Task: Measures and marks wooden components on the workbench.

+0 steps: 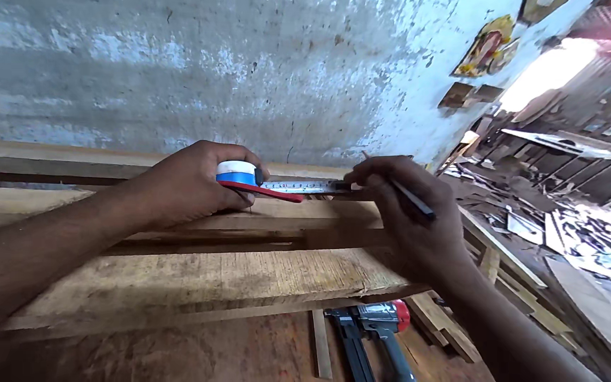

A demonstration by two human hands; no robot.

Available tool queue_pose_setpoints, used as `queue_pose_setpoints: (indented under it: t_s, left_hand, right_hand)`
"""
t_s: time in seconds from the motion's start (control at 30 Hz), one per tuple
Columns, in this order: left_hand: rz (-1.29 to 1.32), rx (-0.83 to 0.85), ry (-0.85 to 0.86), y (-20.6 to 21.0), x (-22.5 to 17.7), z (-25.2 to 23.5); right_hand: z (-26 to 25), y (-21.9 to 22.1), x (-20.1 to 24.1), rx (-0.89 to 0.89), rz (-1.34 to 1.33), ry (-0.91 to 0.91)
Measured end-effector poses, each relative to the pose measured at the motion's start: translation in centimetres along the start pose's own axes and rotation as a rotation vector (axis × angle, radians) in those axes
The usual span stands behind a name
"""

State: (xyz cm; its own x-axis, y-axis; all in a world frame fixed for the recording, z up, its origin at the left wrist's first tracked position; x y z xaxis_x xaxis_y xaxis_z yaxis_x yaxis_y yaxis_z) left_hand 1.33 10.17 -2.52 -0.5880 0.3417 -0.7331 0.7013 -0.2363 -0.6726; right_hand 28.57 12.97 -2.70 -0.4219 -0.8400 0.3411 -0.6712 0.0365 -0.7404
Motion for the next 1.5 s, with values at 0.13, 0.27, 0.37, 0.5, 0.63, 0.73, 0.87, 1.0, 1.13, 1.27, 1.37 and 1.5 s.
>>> queue_pose_setpoints:
  t_s: [0.13,0.27,0.37,0.5,0.63,0.73,0.87,1.0,1.13,1.27,1.37,1.5]
  left_hand:
    - [-0.039,0.033,0.021,-0.1,-0.3,0.0]
    - [-0.078,0.106,0.017,-1.3,-0.8,0.1]
    - [-0.045,0.159,-0.078,-2.3,-0.8,0.4]
    - [0.086,0.215,-0.179,-2.9,0.5,0.3]
    - [0.146,0.224,-0.196,-3.1,0.9,0.4]
    - [0.108,0.243,-0.167,-2.9,0.6,0.7]
    - [-0.015,0.231,-0.137,-2.8,0.2,1.2]
    - [-0.056,0.224,-0.131,-2.5,0.0,1.3]
    - [-0.073,0.229,-0.128,-2.4,-0.2,1.5]
    - [-0.080,0.232,-0.128,-2.3,-0.4,1.6]
    - [-0.111,0.241,-0.132,-2.3,-0.3,1.7]
    - [-0.102,0.237,-0.108,-2.2,-0.3,1.7]
  right_hand:
    - [-0.4,1.0,-2.0,0.123,0.058,0.174]
    - [-0.7,0.9,-2.3,0.120,-0.047,0.163]
    - [-1.6,1.1,-2.5,0.190,-0.259,0.110]
    - [-4.4,2.7,-3.2,0.302,-0.519,0.114]
    - [-4.8,4.1,-3.4,0.315,-0.642,0.240]
    - [-4.2,4.0,-3.0,0.295,-0.683,0.260]
    - [-3.8,3.9,-2.9,0.252,-0.640,0.269]
    - [-3.4,3.8,-2.8,0.240,-0.624,0.277]
    - [-3.2,3.7,-2.7,0.246,-0.581,0.234]
    - [-3.0,3.6,-2.7,0.256,-0.570,0.203]
    - [-2.9,3.7,-2.6,0.261,-0.582,0.202]
    - [-2.8,3.7,-2.5,0.250,-0.573,0.210]
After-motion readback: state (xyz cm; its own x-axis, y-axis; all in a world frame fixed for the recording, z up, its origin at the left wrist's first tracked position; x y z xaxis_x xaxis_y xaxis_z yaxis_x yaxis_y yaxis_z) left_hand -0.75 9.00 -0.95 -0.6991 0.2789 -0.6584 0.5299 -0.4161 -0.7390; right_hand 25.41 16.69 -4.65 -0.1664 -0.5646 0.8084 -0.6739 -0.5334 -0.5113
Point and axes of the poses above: each hand's wrist, its own z-axis away from the middle knuckle, its own y-axis out of the palm, x = y × z, the point moved 6 cm from there along -z, towards the middle knuckle, and after that the axes turned 10 degrees about x, right-handed, at the moved point
